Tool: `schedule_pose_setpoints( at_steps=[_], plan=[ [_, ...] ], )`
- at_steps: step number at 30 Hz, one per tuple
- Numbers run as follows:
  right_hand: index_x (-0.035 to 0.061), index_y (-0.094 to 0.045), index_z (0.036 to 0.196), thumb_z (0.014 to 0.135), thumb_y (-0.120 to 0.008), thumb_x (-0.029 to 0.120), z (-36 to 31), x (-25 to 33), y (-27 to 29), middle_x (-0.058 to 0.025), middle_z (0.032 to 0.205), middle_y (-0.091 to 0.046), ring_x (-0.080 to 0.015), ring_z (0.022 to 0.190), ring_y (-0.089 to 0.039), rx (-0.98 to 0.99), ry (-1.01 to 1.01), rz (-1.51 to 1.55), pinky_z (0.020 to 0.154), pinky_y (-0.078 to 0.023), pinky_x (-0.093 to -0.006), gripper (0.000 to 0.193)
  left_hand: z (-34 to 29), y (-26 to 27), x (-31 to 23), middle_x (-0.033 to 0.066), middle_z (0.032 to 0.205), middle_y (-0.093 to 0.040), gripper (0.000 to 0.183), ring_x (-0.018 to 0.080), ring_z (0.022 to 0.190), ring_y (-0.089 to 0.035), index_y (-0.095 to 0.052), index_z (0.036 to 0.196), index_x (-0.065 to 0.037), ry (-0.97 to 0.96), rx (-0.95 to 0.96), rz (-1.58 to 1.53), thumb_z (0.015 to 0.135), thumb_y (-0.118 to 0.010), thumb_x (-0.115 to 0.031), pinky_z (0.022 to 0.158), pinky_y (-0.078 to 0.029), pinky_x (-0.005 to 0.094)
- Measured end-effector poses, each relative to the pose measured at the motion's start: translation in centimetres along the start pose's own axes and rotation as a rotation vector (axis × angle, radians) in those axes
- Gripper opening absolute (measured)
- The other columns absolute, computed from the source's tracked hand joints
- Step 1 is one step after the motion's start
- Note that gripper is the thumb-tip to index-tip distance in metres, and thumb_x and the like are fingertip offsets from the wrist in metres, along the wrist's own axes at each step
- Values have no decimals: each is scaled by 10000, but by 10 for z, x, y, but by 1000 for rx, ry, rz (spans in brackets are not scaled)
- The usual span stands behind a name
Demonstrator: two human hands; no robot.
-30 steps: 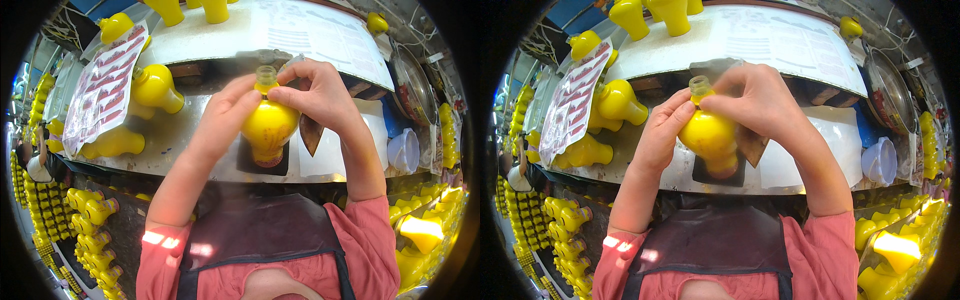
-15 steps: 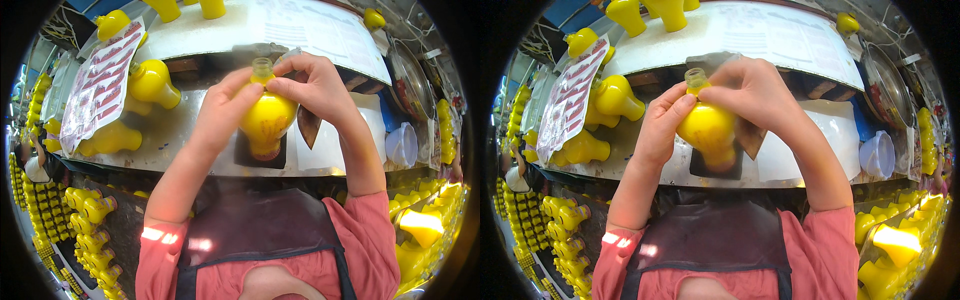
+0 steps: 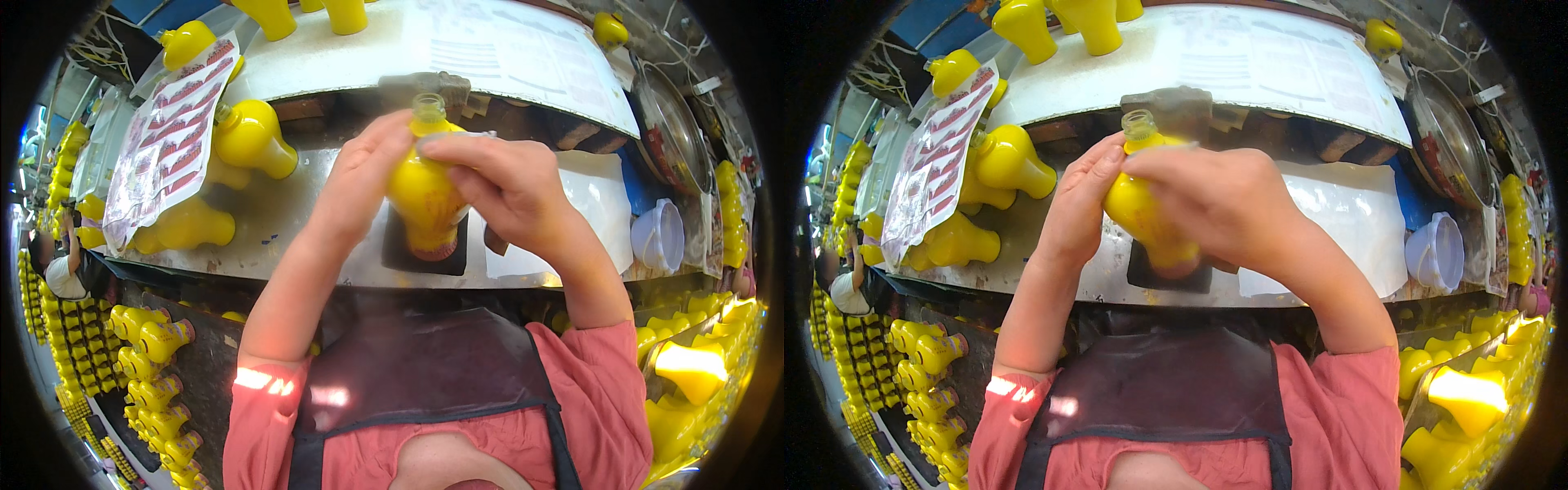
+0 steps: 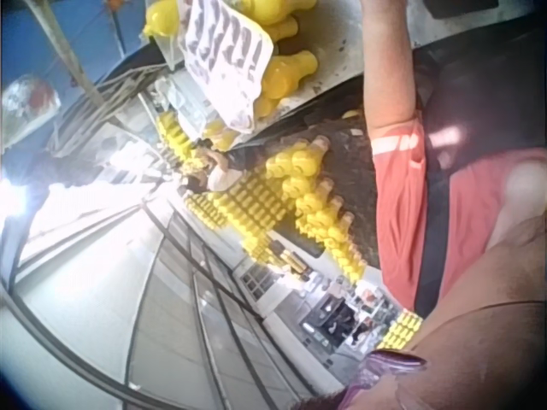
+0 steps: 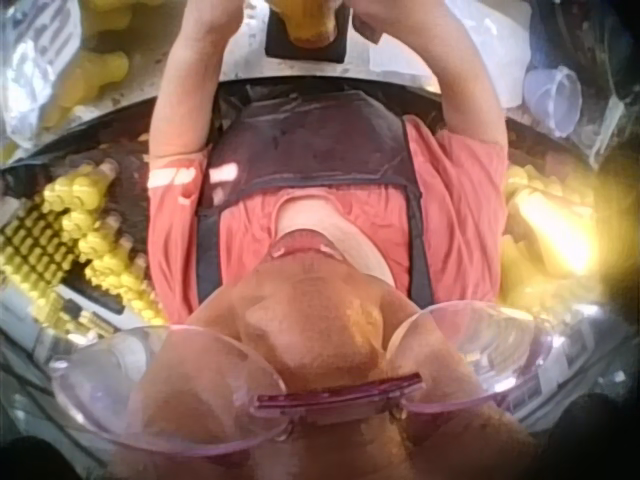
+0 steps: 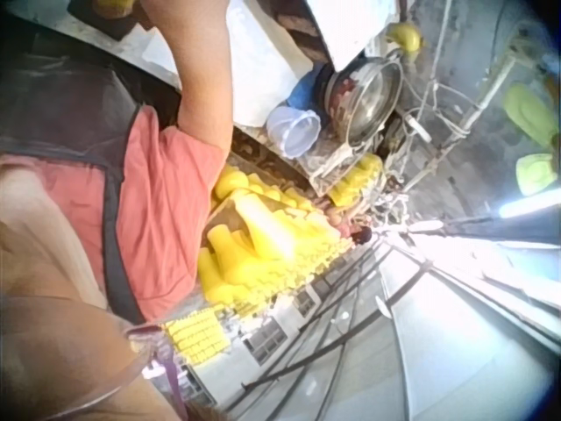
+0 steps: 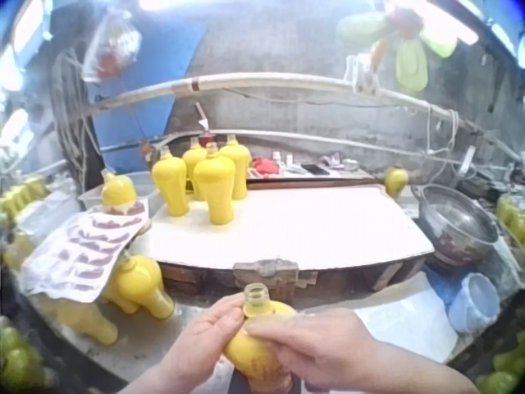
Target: The person smooths a yellow plastic bottle with a cloth, then applies a small round sticker to the bottle's neck and a larger rectangular label to the body. The person places the finished bottle on a nearby shelf and picks up another bottle to repeat the process.
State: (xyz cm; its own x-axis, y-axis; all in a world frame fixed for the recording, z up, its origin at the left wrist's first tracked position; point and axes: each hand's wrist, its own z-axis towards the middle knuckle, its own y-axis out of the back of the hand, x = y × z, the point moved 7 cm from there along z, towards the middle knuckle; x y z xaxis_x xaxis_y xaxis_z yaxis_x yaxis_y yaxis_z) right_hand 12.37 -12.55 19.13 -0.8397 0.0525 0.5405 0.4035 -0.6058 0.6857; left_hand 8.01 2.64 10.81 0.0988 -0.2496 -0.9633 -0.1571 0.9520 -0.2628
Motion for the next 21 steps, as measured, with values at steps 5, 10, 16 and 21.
schedule_pose_setpoints(
  at_steps=[5, 10, 16, 21],
  plan=[
    [95, -722, 1160, 941, -674, 56, -15, -29, 4, -90, 932, -743, -153, 612, -601, -306, -89, 198, 578, -477, -268, 228, 1, -3, -5, 78, 1353, -647, 419, 145, 1228, -594, -554, 1436, 3, -25, 8, 96, 1096, -493, -234, 1088, -432, 286],
    [86, -723, 1132, 910, -685, 18, -21, -31, 2, -89, 929, -745, -152, 596, -600, -315, -161, 176, 551, -475, -278, 235, -8, -12, -41, 63, 1310, -652, 349, 122, 1210, -570, -604, 1376, -13, -345, -103, 463, 1064, -560, -163, 1074, -426, 280],
    [105, -733, 1094, 834, -736, 25, -20, 10, -5, -107, 883, -725, -296, 674, -675, -164, 107, -50, 591, -540, -391, 272, -2, -18, -61, 43, 1122, -692, 216, 108, 1056, -610, -696, 1136, -6, -277, -163, 496, 939, -749, -74, 981, -476, 264],
    [66, -727, 1067, 899, -679, -31, -22, -8, 9, -92, 951, -734, -186, 685, -663, -310, -14, 203, 609, -514, -294, 200, -1, -22, -67, 77, 1056, -718, 180, 133, 1003, -648, -684, 1023, -20, -220, -140, 400, 881, -795, -31, 943, -522, 284]
  ],
)
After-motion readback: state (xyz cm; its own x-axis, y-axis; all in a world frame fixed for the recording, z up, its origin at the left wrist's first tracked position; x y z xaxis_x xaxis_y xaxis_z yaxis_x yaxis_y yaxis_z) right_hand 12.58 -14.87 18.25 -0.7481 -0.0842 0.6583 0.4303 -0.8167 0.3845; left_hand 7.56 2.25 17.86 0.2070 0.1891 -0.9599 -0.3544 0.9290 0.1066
